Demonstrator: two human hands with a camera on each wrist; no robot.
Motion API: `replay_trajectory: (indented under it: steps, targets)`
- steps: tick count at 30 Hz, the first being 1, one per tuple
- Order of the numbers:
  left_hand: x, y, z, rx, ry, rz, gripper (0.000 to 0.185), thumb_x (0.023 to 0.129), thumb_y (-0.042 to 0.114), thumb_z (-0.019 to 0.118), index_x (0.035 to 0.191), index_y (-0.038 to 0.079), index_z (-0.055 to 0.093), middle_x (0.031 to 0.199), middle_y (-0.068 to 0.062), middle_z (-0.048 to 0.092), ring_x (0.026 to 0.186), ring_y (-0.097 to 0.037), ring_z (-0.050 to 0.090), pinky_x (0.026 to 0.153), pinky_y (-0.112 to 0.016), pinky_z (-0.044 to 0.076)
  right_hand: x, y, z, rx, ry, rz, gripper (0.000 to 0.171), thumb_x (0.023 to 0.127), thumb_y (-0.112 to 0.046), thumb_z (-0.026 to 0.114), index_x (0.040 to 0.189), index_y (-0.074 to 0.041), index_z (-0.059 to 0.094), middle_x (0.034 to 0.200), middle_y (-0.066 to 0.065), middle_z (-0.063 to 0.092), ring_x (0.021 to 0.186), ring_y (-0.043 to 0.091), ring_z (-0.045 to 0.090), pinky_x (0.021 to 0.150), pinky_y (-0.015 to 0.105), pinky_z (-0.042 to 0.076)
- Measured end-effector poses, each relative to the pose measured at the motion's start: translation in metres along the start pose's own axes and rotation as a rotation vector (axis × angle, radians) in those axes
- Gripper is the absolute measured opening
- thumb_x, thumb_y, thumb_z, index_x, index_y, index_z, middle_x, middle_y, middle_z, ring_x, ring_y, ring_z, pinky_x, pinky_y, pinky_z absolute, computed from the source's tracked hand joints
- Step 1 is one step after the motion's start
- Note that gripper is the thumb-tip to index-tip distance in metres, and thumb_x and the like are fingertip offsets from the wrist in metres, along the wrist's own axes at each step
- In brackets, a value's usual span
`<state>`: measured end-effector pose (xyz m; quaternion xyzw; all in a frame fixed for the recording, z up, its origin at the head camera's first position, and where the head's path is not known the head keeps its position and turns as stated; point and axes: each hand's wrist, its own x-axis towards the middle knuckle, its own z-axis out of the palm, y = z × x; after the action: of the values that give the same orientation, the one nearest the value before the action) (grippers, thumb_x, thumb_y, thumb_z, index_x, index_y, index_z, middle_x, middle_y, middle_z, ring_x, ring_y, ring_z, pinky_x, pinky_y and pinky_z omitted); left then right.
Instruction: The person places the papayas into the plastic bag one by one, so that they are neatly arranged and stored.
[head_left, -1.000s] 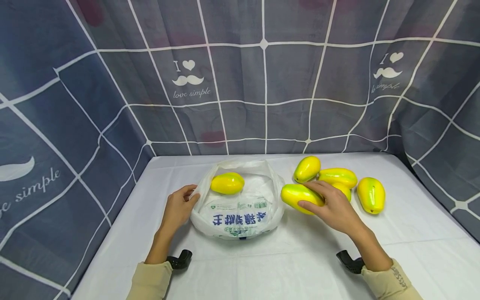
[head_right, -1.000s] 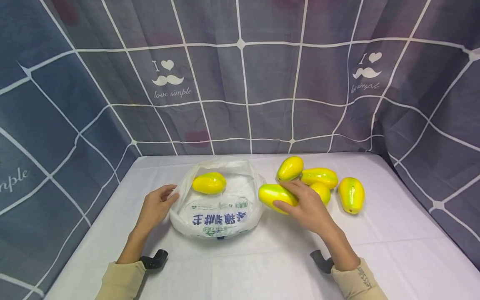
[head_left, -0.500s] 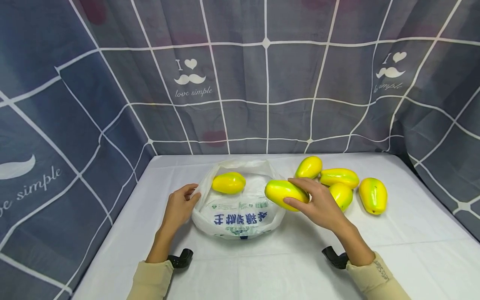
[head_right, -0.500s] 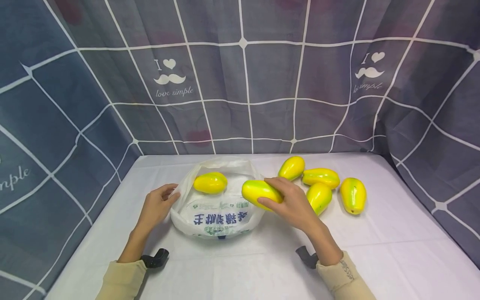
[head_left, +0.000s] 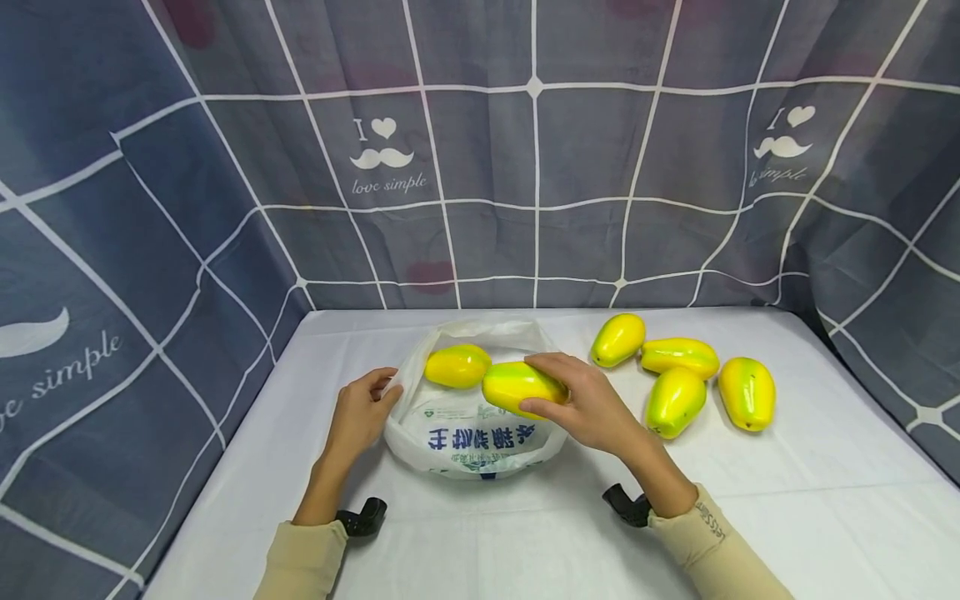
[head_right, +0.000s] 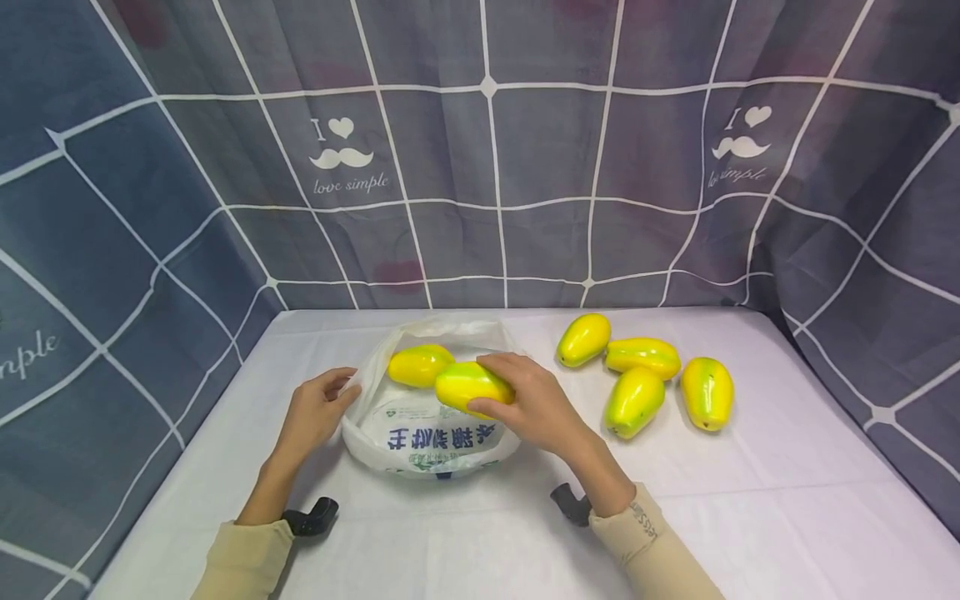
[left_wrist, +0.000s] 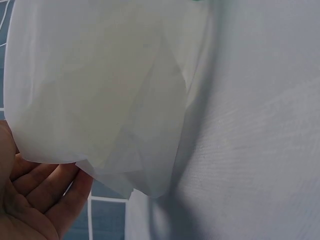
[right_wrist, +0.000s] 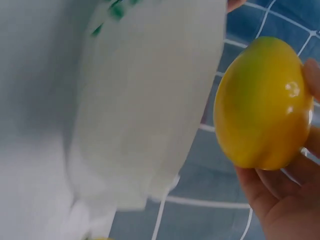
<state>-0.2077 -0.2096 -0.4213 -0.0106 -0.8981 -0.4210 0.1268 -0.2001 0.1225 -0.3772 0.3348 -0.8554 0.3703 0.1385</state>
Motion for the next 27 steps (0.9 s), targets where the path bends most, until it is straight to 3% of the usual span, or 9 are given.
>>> replay_trajectory:
  steps: [11,27]
  targets:
    - [0.000,0.000,0.001,0.005,0.012,0.002,0.032,0.093,0.014,0.068,0.122,-0.001,0.067,0.111,-0.022,0.068,0.098,-0.033,0.064,0.087,-0.047,0.051,0.031,-0.026,0.029,0.012,-0.026,-0.001,0.057,0.084,-0.032,0.080,0.130,-0.002,0.062,0.130,0.009,0.061,0.116,0.026,0.058,0.094,0.043,0.048]
    - [0.000,0.001,0.000,0.004,0.002,0.000,0.034,0.094,0.014,0.066,0.125,-0.002,0.065,0.115,-0.019,0.068,0.100,-0.033,0.062,0.089,-0.047,0.050,0.049,-0.028,0.069,-0.027,-0.108,0.068,0.055,0.087,-0.031,0.076,0.131,-0.002,0.061,0.130,0.011,0.061,0.118,0.025,0.057,0.099,0.041,0.045]
